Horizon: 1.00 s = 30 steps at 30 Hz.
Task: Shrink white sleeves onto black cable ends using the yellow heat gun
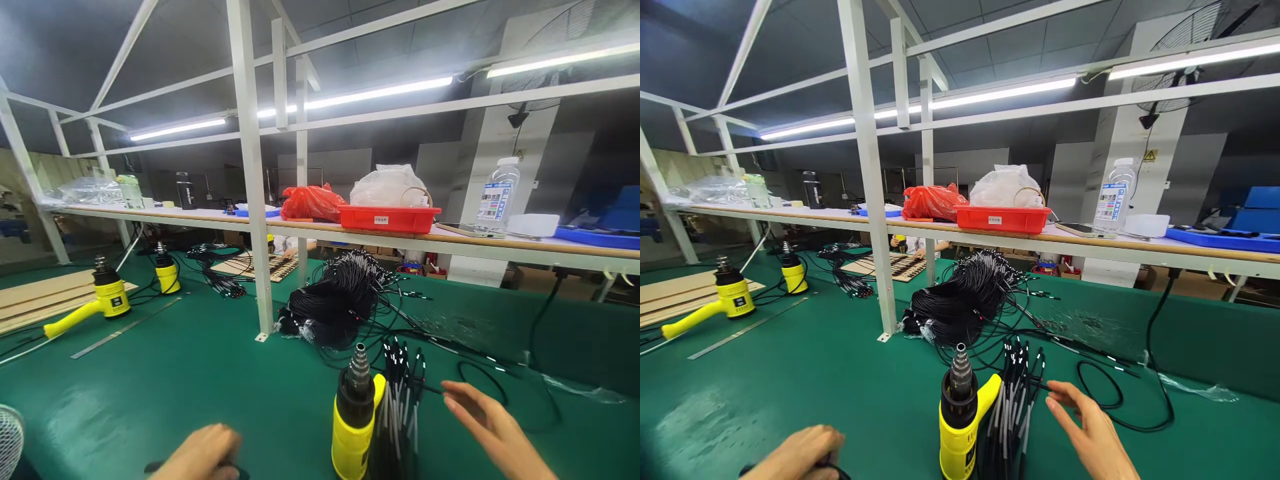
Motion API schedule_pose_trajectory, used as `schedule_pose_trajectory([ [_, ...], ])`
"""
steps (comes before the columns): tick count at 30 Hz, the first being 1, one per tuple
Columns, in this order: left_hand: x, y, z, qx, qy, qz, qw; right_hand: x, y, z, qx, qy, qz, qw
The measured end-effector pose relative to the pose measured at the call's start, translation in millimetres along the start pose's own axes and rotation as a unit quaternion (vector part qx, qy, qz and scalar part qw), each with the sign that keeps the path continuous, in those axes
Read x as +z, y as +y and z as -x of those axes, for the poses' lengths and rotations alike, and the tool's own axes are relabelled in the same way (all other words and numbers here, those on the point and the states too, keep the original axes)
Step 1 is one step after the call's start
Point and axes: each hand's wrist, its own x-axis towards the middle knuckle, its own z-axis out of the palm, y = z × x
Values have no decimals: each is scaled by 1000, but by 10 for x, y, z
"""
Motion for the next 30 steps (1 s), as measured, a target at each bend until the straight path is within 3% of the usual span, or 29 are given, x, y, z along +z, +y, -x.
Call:
schedule_pose_trajectory([
  [4, -640, -10, 126, 37, 63, -24, 997, -213, -348, 103, -41, 58, 37, 997],
  [6, -966, 103, 208, 83, 88, -15, 993, -267, -610, 192, -68, 92, 55, 992],
  [9, -1353, 470, 319, 164, 147, 9, 975, -214, -1095, 373, -145, 104, 69, 982],
  [11, -1499, 788, 361, 211, 191, 18, 958, -91, -1413, 504, -210, 70, 55, 974],
  [15, -1542, 1360, 332, 268, 245, 20, 932, 219, -1853, 692, -262, -36, 9, 964],
  [19, -1470, 1649, 225, 305, 278, 52, 909, 378, -1969, 629, -231, -146, -29, 962],
  [24, -1426, 1625, 117, 276, 292, 91, 911, 312, -1852, 330, -224, -116, -13, 968],
  [30, -1326, 1551, -84, 223, 269, 133, 927, 321, -1738, 90, -223, -82, 40, 971],
])
